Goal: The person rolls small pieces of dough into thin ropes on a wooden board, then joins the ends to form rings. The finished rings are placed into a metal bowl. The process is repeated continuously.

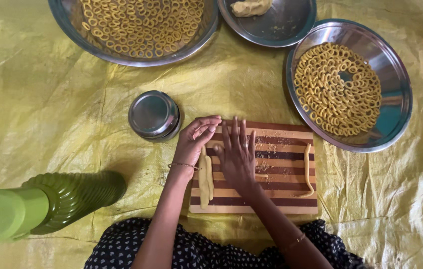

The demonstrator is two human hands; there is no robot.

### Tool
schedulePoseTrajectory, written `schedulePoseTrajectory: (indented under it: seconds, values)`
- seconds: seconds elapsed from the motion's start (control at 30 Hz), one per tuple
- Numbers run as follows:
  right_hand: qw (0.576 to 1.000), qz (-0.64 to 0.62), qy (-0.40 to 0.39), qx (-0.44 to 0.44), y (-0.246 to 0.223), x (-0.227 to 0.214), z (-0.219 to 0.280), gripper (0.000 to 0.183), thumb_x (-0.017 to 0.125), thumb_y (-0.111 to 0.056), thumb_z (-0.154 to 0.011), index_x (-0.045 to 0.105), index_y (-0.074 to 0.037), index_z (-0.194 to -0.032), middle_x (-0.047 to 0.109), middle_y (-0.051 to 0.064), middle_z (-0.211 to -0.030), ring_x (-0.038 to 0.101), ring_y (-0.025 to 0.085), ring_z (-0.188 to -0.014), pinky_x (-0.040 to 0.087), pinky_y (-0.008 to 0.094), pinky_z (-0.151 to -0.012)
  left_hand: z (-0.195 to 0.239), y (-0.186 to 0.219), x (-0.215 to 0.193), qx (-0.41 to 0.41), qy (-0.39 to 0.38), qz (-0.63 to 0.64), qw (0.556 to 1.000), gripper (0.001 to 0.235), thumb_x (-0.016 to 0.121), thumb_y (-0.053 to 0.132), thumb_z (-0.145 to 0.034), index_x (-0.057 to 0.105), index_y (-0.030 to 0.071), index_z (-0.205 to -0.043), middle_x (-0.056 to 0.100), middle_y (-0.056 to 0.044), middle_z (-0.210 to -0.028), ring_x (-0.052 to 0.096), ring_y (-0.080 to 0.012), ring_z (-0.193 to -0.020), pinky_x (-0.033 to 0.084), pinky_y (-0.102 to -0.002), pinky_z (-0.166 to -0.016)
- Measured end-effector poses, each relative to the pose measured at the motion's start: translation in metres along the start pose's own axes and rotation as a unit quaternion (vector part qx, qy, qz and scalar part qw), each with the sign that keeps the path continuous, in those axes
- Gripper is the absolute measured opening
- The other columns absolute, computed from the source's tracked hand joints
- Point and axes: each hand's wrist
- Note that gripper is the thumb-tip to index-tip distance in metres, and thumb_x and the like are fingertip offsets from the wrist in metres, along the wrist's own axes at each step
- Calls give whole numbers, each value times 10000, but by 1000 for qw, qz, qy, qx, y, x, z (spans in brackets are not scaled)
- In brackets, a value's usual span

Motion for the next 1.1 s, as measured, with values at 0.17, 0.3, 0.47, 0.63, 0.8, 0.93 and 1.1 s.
schedulePoseTrajectory:
  seconds: [0.17, 0.3, 0.47, 0.63, 0.8, 0.93, 1.1]
  values:
    - [999, 6, -27, 23, -14, -8, 55, 662, 262, -460, -1082, 177, -100, -1632, 99, 195, -1714, 80, 347, -1583, 74, 553, -1264, -1, -10, 1, -12, 3, -13, 1000, 210, 695, 158, -969, 724, 68, -1157, 719, -66, -1294, 630, -166, -1277, 442, -348, -1146]
    - [999, -1, -18, 46, -26, -11, 78, 708, 263, -499, -1037, 203, -115, -1629, 99, 174, -1708, 82, 341, -1581, 65, 549, -1253, -1, -18, 2, -7, -13, -5, 1000, 216, 697, 145, -970, 725, 74, -1172, 717, -53, -1281, 635, -149, -1227, 470, -339, -1112]
    - [998, 31, 18, 56, -10, 6, 32, 656, 284, -445, -1076, 217, -91, -1625, 96, 210, -1699, 79, 355, -1578, 52, 585, -1252, -1, -20, 0, -22, -9, 3, 1000, 220, 699, 140, -966, 726, 62, -1170, 717, -49, -1279, 633, -144, -1216, 474, -336, -1097]
    - [996, 42, 72, 46, 20, 25, -45, 625, 308, -370, -1102, 233, -54, -1636, 128, 233, -1705, 92, 369, -1595, 40, 584, -1276, -3, -12, 1, -35, 7, -37, 999, 230, 703, 186, -965, 728, 80, -1167, 732, -44, -1252, 647, -149, -1217, 489, -340, -1096]
    - [988, -64, 94, 105, 39, 15, -62, 587, 423, -308, -1109, 305, -15, -1604, 250, 209, -1688, 221, 372, -1578, 85, 598, -1254, -2, -4, -2, -42, 8, -44, 998, 256, 698, 218, -955, 717, 99, -1181, 729, -30, -1250, 642, -146, -1218, 498, -351, -1085]
    - [964, -180, 129, 143, 44, -16, 17, 424, 672, -296, -958, 640, -118, -1341, 423, 136, -1613, 368, 336, -1506, 256, 546, -1235, 0, -5, -4, -29, 8, -37, 999, 250, 685, 222, -978, 729, 91, -1186, 727, -37, -1259, 637, -152, -1200, 483, -349, -1086]
    - [974, -125, 135, 132, 44, -26, 72, 198, 729, -161, -899, 785, -147, -1088, 558, 87, -1534, 439, 324, -1466, 408, 484, -1168, -1, -16, 1, -25, -4, -74, 997, 264, 696, 264, -978, 743, 97, -1177, 747, -51, -1162, 667, -166, -1127, 546, -341, -1015]
Point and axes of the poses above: each hand's wrist, its own z-axis away from the middle knuckle, its own x-axis out of the palm, y = z × x
